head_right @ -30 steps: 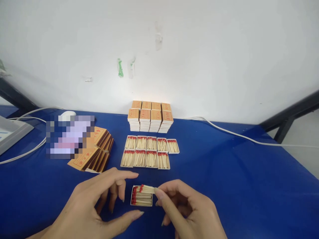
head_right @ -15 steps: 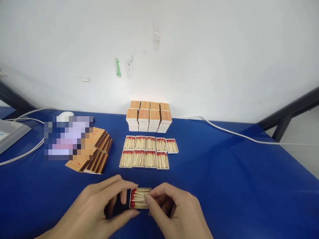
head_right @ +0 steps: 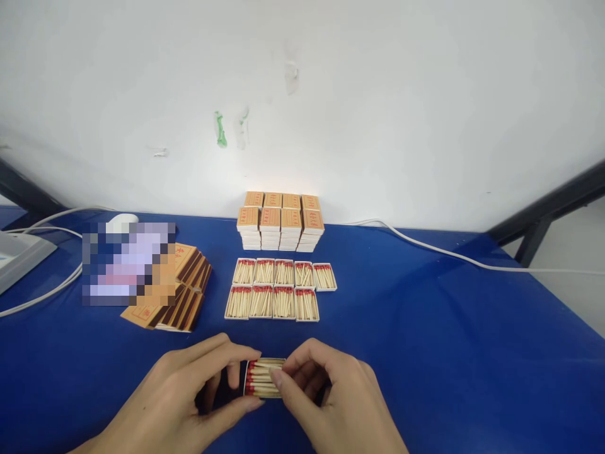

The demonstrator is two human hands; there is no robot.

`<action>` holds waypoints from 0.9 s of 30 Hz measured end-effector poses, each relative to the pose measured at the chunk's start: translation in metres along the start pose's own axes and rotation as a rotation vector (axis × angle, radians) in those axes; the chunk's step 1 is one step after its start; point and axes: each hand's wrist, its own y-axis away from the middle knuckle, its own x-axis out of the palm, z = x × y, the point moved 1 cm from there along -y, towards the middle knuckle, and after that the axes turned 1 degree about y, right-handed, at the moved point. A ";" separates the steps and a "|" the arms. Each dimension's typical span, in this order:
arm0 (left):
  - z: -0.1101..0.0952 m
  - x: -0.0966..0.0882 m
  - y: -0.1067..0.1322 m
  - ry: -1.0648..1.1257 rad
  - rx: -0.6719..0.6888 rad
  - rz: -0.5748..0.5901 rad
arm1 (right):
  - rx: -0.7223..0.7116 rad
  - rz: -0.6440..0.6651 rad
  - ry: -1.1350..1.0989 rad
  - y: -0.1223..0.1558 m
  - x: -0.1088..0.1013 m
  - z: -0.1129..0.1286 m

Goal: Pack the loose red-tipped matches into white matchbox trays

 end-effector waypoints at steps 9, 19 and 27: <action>0.002 -0.002 0.002 -0.006 -0.047 0.016 | -0.153 -0.118 0.173 0.004 -0.010 -0.003; 0.001 -0.003 0.001 0.057 0.000 0.000 | -0.484 -0.053 0.470 0.008 -0.004 -0.018; -0.003 -0.002 0.001 0.002 0.134 -0.023 | -0.522 0.044 0.578 0.006 -0.015 -0.033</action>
